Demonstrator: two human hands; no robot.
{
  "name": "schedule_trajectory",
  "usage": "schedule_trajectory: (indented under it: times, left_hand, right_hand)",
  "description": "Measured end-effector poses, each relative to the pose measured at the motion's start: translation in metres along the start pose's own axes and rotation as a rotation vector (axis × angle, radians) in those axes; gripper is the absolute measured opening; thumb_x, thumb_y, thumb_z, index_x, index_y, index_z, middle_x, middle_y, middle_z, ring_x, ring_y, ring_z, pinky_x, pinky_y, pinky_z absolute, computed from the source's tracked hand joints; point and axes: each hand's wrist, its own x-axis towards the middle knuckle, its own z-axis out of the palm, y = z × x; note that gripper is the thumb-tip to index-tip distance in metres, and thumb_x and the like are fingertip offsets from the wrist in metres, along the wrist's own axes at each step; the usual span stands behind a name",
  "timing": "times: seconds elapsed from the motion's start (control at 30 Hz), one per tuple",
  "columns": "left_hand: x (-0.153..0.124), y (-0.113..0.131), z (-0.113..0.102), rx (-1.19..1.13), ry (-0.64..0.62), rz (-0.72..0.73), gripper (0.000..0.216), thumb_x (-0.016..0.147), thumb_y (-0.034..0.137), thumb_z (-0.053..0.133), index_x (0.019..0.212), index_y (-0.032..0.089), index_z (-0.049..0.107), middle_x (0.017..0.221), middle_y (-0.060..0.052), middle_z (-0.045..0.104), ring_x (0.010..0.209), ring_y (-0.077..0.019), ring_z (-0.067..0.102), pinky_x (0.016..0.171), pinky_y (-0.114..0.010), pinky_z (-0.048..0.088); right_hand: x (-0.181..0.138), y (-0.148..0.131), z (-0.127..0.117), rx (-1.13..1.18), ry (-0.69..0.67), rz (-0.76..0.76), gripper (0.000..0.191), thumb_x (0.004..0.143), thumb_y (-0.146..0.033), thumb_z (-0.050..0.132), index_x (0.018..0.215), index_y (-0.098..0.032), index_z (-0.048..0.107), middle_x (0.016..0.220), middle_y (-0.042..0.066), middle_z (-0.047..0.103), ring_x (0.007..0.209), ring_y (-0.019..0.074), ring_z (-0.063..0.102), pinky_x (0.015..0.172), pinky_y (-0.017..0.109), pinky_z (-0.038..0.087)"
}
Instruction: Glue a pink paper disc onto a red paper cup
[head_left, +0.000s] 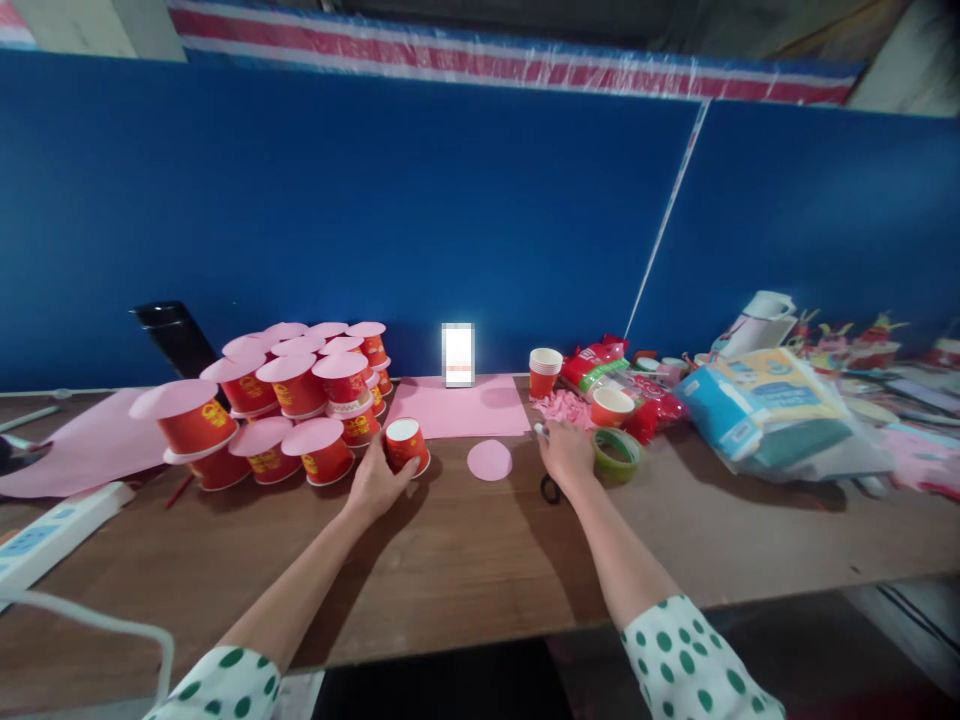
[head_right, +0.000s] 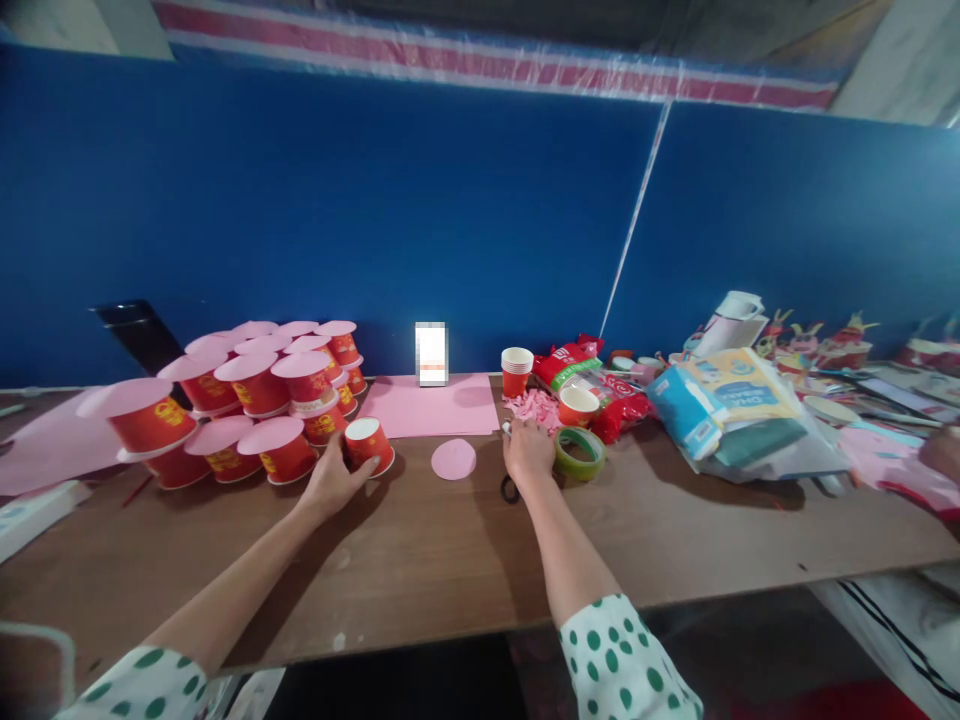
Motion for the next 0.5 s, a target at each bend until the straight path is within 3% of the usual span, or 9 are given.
schedule_trajectory:
  times: [0.23,0.5]
  left_hand:
    - [-0.0029,-0.0004,0.0037,-0.081,-0.033,0.063,0.081,0.069,0.044,0.068,0.136,0.015,0.031,0.123,-0.017,0.058,0.112,-0.0299,0.060,0.095,-0.044,0.047]
    - [-0.0059,0.0073,0.0096,-0.057,-0.058,0.089,0.076,0.067,0.047,0.069,0.130,0.018,0.037,0.115,-0.013,0.062,0.103,-0.0276,0.063,0.088,-0.041,0.049]
  right_hand:
    - [0.0010,-0.0012,-0.0049,0.040,-0.065,0.064,0.029,0.090,-0.028,0.048,0.116,-0.018,0.055,0.111,0.014,0.066,0.101,0.0266,0.063,0.077,0.034,0.046]
    - [0.0015,-0.0009,-0.0082,0.077,-0.101,0.105,0.031,0.088,-0.027,0.049,0.117,-0.019,0.055,0.111,0.012,0.068,0.101,0.0262,0.065,0.077,0.034,0.047]
